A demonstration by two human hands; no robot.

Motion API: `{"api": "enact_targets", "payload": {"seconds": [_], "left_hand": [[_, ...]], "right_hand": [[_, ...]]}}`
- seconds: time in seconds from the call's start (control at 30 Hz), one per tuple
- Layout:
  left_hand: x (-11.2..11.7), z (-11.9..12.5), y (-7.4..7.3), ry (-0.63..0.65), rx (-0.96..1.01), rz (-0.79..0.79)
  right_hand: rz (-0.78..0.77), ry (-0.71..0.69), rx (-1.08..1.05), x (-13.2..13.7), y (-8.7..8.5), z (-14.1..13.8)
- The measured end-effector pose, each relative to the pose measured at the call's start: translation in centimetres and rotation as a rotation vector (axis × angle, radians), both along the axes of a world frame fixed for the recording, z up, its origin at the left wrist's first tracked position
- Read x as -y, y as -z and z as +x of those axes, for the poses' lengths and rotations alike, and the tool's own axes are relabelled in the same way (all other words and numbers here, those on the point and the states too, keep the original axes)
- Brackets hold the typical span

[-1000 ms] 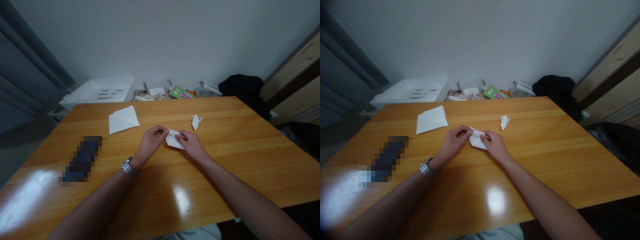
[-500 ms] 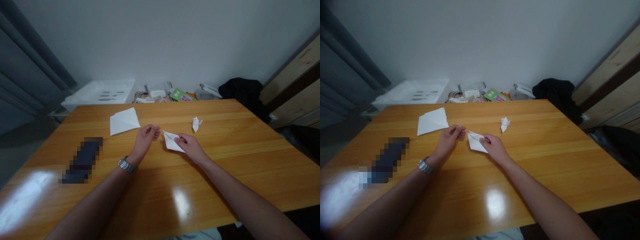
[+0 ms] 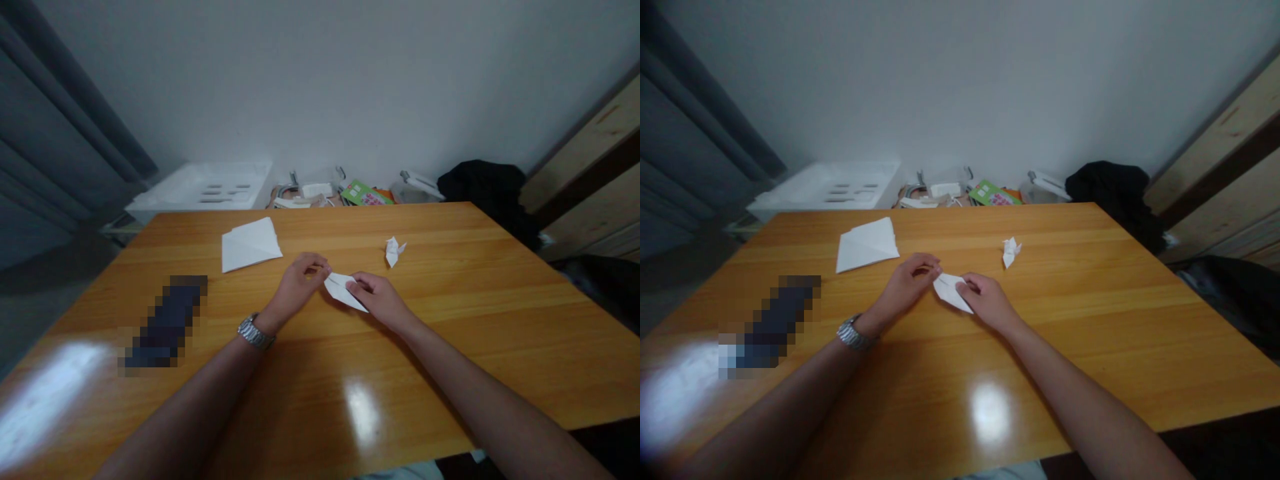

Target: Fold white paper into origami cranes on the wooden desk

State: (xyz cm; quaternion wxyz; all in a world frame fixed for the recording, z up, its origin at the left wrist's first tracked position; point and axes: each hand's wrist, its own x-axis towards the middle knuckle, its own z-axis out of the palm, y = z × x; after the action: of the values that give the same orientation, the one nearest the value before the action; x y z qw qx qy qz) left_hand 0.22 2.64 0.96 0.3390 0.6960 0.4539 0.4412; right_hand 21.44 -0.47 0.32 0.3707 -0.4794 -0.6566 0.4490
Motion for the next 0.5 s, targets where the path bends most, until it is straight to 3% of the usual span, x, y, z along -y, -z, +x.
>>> {"api": "enact_targets", "payload": {"seconds": [0.13, 0.5], "left_hand": [[0.1, -0.1, -0.5, 0.147, 0.037, -0.129], [0.1, -1.0, -1.3, 0.281, 0.009, -0.205]], "right_hand": [[-0.018, -0.032, -0.026, -0.1, 0.2, 0.2], [-0.041, -0.127, 0.012, -0.6, -0.4, 1.1]]}}
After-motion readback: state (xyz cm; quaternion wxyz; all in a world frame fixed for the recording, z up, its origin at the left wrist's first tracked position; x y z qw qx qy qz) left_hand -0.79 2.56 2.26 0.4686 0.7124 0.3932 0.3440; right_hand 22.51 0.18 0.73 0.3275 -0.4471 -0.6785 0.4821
